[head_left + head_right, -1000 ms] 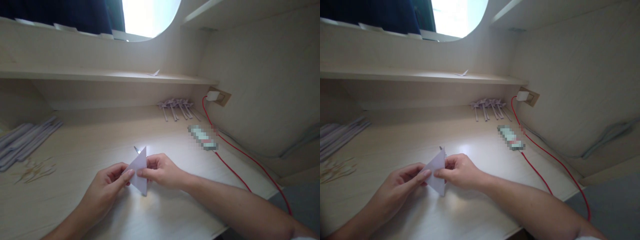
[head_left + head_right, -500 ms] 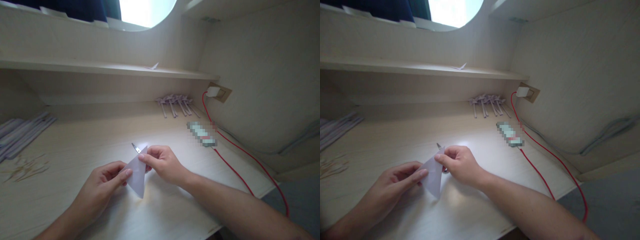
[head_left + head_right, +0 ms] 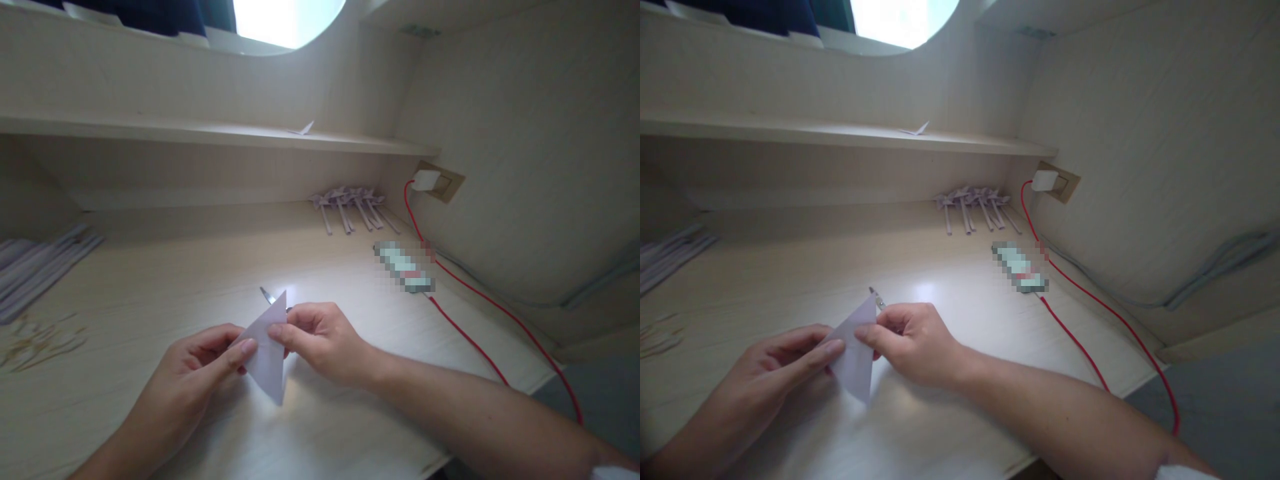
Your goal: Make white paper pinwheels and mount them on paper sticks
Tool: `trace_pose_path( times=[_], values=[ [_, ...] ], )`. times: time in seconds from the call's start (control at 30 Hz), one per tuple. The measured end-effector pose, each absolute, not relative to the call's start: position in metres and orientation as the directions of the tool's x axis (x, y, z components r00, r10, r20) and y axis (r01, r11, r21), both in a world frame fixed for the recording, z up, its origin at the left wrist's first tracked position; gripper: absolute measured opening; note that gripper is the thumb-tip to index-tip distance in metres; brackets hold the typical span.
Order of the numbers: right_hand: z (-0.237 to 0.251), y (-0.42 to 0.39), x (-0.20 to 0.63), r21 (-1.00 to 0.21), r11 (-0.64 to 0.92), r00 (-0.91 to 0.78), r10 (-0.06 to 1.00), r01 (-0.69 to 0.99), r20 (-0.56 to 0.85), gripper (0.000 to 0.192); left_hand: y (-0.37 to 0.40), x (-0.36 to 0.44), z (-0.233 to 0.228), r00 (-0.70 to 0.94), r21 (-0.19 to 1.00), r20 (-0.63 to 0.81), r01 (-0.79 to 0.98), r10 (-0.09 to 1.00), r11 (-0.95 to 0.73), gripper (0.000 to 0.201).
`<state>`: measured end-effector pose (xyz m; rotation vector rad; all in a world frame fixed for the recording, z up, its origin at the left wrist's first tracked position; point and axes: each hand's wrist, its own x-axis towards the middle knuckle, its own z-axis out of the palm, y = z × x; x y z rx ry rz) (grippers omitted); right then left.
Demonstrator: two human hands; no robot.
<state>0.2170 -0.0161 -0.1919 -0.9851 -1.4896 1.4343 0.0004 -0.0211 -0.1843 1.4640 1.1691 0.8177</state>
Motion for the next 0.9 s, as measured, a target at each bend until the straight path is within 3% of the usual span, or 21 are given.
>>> trace_pose_path(
  times=[0.4,0.7,0.9],
  values=[
    [-0.199,-0.020,0.215,-0.998,-0.018,-0.476,0.879,0.059,-0.044,0.035,-0.021,-0.002,-0.184,0.215,0.983,-0.106,0.170,0.971,0.070,0.034],
    [-0.190,-0.022,0.215,-0.984,0.013,-0.476,0.876,0.176,-0.073,0.025,-0.020,-0.005,-0.183,0.145,0.990,-0.067,0.132,0.987,0.048,0.032],
    [-0.188,-0.023,0.214,-0.987,0.020,-0.481,0.875,0.160,-0.060,0.019,-0.019,-0.008,-0.184,0.116,0.994,-0.005,0.113,0.993,-0.009,0.029]
  ],
)
